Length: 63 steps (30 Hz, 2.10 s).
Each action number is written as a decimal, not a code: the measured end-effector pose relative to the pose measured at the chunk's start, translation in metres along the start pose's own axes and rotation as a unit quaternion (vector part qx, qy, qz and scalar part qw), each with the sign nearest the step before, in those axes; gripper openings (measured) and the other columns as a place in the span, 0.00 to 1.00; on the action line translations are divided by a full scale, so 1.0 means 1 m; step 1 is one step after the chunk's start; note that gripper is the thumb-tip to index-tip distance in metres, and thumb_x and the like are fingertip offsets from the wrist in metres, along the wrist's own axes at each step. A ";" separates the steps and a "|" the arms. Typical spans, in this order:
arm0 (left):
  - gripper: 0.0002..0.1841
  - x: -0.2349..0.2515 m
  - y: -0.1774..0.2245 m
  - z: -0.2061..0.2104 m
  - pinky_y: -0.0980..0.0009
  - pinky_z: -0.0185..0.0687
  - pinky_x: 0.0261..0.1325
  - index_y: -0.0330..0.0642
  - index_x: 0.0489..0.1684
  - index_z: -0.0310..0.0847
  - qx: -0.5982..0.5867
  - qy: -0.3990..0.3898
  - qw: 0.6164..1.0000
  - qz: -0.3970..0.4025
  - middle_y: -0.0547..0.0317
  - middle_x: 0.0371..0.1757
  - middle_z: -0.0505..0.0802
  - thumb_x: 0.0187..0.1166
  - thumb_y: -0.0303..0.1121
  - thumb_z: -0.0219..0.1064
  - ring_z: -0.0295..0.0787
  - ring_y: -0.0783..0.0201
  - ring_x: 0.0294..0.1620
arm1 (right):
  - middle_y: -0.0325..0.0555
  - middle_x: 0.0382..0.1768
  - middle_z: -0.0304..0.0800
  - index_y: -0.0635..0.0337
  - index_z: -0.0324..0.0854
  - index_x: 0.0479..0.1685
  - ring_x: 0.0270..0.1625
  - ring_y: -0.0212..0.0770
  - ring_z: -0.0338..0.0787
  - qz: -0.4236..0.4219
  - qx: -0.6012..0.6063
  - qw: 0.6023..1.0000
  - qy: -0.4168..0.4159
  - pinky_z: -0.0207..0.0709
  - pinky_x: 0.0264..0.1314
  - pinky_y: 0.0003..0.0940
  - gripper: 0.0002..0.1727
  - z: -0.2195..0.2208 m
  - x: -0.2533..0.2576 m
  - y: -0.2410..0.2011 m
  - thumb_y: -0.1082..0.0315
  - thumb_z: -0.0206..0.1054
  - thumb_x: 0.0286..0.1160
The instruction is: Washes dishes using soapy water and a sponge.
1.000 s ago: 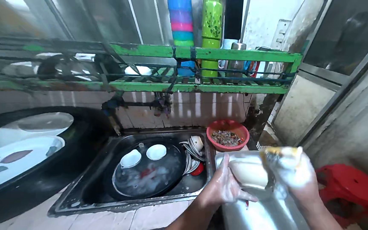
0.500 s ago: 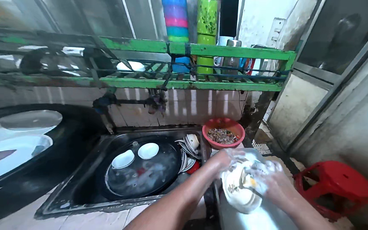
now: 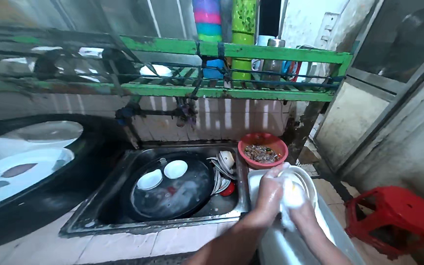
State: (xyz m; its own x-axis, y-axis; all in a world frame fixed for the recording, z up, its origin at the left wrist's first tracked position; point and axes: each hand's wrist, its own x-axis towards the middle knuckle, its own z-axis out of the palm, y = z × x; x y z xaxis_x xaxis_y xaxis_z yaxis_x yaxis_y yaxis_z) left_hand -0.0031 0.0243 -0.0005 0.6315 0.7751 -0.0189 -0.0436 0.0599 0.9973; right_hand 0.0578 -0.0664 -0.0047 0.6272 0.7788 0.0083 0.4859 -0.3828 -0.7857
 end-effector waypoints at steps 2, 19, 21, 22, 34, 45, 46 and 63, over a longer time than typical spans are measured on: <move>0.20 0.001 -0.005 -0.011 0.55 0.82 0.63 0.53 0.76 0.80 -0.041 0.013 0.999 -0.003 0.58 0.73 0.85 0.87 0.33 0.59 0.85 0.61 0.65 | 0.70 0.65 0.85 0.78 0.77 0.70 0.70 0.61 0.85 -0.084 -0.054 0.995 -0.006 0.74 0.77 0.55 0.29 0.002 -0.002 0.000 0.66 0.70 0.74; 0.25 0.032 -0.058 -0.061 0.53 0.68 0.81 0.34 0.87 0.58 -0.103 0.222 0.970 -0.001 0.39 0.84 0.72 0.92 0.30 0.48 0.71 0.49 0.81 | 0.70 0.68 0.86 0.72 0.84 0.65 0.74 0.72 0.82 -0.136 -0.306 0.928 -0.165 0.71 0.76 0.69 0.29 -0.036 -0.048 0.138 0.53 0.65 0.81; 0.28 0.025 -0.059 -0.007 0.52 0.62 0.88 0.36 0.91 0.54 0.129 0.002 0.990 0.051 0.42 0.89 0.68 0.94 0.36 0.50 0.66 0.51 0.88 | 0.66 0.79 0.76 0.67 0.75 0.77 0.83 0.69 0.72 -0.062 -0.341 0.899 -0.267 0.62 0.84 0.66 0.28 -0.040 -0.044 0.118 0.58 0.61 0.84; 0.30 0.025 -0.058 0.020 0.51 0.59 0.89 0.32 0.89 0.57 0.223 -0.093 0.968 0.065 0.39 0.89 0.67 0.92 0.38 0.54 0.64 0.48 0.89 | 0.67 0.83 0.70 0.66 0.70 0.83 0.86 0.69 0.66 -0.022 -0.348 0.882 -0.316 0.58 0.86 0.66 0.30 -0.042 -0.043 0.106 0.62 0.63 0.83; 0.25 0.024 -0.079 0.076 0.30 0.70 0.73 0.32 0.71 0.79 0.592 -0.341 0.730 -0.014 0.34 0.74 0.83 0.91 0.43 0.48 0.75 0.34 0.78 | 0.65 0.70 0.83 0.67 0.81 0.70 0.78 0.64 0.78 -0.061 -0.268 0.896 -0.348 0.66 0.82 0.63 0.23 -0.041 -0.038 0.122 0.66 0.68 0.78; 0.23 0.024 -0.067 0.056 0.38 0.73 0.76 0.36 0.71 0.81 0.536 -0.288 0.793 -0.019 0.38 0.70 0.86 0.91 0.43 0.51 0.80 0.39 0.75 | 0.67 0.70 0.83 0.69 0.80 0.71 0.76 0.66 0.80 -0.061 -0.232 0.919 -0.312 0.68 0.81 0.64 0.26 -0.042 -0.041 0.120 0.66 0.71 0.74; 0.24 0.030 -0.064 0.052 0.41 0.72 0.78 0.35 0.70 0.81 0.490 -0.263 0.831 -0.025 0.37 0.70 0.86 0.92 0.44 0.50 0.80 0.41 0.75 | 0.67 0.70 0.83 0.69 0.81 0.71 0.76 0.66 0.80 -0.063 -0.227 0.923 -0.304 0.68 0.80 0.65 0.26 -0.042 -0.041 0.121 0.65 0.71 0.74; 0.26 -0.002 -0.015 0.025 0.59 0.84 0.59 0.33 0.76 0.70 0.108 -0.203 0.966 -0.121 0.44 0.59 0.88 0.76 0.21 0.64 0.87 0.58 0.55 | 0.72 0.69 0.81 0.81 0.72 0.72 0.72 0.55 0.84 -0.109 0.048 0.969 0.215 0.75 0.78 0.46 0.37 -0.039 -0.025 0.065 0.62 0.75 0.66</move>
State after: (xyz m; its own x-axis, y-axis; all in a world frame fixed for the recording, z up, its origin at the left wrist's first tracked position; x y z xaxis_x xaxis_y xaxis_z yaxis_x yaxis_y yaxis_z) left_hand 0.0156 0.0067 -0.0132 0.8566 0.4418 -0.2667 0.2778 0.0408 0.9598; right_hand 0.0974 -0.1307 -0.0319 0.7219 0.5490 0.4212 0.5894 -0.1690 -0.7899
